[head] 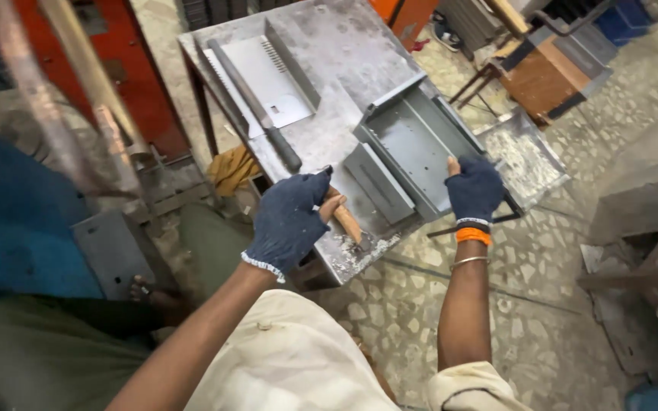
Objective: Assembling and spot welding metal enclosures for electronic components.
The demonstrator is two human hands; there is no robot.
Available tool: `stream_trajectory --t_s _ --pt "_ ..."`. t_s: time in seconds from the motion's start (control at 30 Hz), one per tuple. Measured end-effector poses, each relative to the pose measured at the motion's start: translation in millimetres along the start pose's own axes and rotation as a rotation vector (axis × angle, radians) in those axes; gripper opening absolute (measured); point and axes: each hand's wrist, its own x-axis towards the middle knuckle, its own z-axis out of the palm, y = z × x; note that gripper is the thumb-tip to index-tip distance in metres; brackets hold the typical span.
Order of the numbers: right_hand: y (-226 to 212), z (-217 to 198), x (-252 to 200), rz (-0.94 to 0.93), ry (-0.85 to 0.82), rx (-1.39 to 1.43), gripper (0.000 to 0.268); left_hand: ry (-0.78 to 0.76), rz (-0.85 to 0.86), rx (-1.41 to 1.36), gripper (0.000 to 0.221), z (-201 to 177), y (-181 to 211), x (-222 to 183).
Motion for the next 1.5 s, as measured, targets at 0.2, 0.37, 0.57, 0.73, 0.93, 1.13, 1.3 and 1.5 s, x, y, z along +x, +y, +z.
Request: stream_trajectory --t_s 0.2,0.37,0.57,0.73,0.93,1.13,1.3,1.5 --pt "-186.3 -15.7 -63.6 -0.173 -0.555 0.514 0.033 0.075 -0.210 0.003 0.025 -38.4 -23.5 -28.3" --pt "-338.9 3.8 -159.9 -0.562 -0.825 0.938 0.024 0.360 -0.444 -0.052 0.016 -106.7 -82.7 -100.7" --pt "-453.0 -64.1 -193.5 -0.835 -0.927 1.177 0.013 0.766 -0.526 0.260 0.007 -219.8 -162.2 -212.7" --pt "-506.4 -56.6 -211.8 -0.885 -1.057 1.395 0.026 0.800 -0.840 1.068 0.060 -260.3 -165.5 -305.6" --pt "-513.6 -82.6 -223.9 -0.981 -1.133 1.406 0.031 0.483 -1.167 1.622 0.102 -256.0 -175.9 -363.6" --pt "-526.4 -159.0 -229.2 -1.116 -0.796 1.458 0.052 0.528 -0.833 1.447 0.087 -307.3 -103.5 -313.3" --pt "-544.8 -195.4 -249.0 -1.432 -0.229 1.128 0.123 0.110 -0.330 1.062 0.038 -326.3 -28.1 -222.8" --pt "-525.0 -188.8 -218.9 -1.023 -0.184 1.005 0.084 0.179 -0.046 1.330 0.059 -314.0 -20.6 -172.5"
